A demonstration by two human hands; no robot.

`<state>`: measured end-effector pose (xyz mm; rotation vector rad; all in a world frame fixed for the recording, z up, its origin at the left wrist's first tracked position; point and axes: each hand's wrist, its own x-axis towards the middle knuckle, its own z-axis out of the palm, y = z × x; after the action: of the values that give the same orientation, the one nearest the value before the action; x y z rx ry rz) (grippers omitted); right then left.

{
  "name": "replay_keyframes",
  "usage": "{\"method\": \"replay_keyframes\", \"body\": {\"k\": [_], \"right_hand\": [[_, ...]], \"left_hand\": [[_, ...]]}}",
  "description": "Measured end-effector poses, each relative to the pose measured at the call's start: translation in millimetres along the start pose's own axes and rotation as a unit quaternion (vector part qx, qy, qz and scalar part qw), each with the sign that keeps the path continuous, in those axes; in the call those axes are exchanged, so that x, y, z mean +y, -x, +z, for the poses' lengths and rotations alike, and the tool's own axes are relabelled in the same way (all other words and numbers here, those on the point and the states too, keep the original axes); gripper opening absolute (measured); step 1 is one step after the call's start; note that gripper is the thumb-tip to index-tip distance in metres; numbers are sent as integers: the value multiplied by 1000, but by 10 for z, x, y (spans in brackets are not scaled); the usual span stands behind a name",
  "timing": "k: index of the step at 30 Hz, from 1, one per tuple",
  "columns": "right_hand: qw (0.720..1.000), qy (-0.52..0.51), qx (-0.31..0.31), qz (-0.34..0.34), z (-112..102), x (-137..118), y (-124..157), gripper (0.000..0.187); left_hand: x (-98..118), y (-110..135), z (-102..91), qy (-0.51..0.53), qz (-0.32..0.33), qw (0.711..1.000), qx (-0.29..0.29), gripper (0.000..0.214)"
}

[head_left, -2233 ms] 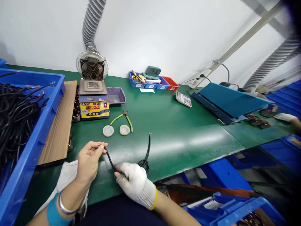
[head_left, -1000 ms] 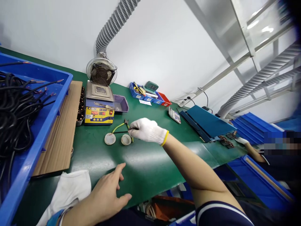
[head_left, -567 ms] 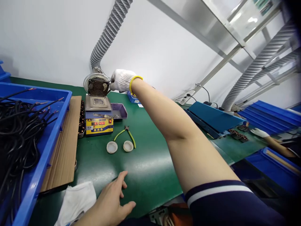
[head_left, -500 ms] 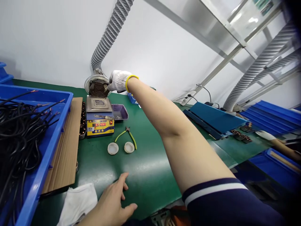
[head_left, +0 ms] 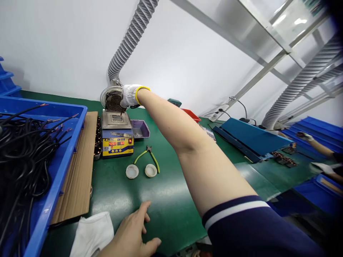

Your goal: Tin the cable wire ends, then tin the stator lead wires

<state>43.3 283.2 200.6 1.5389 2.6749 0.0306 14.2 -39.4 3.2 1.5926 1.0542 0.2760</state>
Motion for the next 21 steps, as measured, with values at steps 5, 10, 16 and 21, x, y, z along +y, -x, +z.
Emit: {"method": "replay_keyframes", "body": {"k": [5,10,16,21], "right_hand": [[997,63,-5,35,-53,-58,81,35],[998,-26,34,40,-326,130,426,24],[961,-277,18,3,-419,568,1144,29],[914,-406,-3,-10,-301,795,1624,30]], "left_hand": [[-21,-11,7,6,1,1000,1,77],[-36,-14,20,4,8,1000,12,77],[-57,-9,36,0,22,1000,4,79],[-35,1,40,-8,34,999,33,71]]}}
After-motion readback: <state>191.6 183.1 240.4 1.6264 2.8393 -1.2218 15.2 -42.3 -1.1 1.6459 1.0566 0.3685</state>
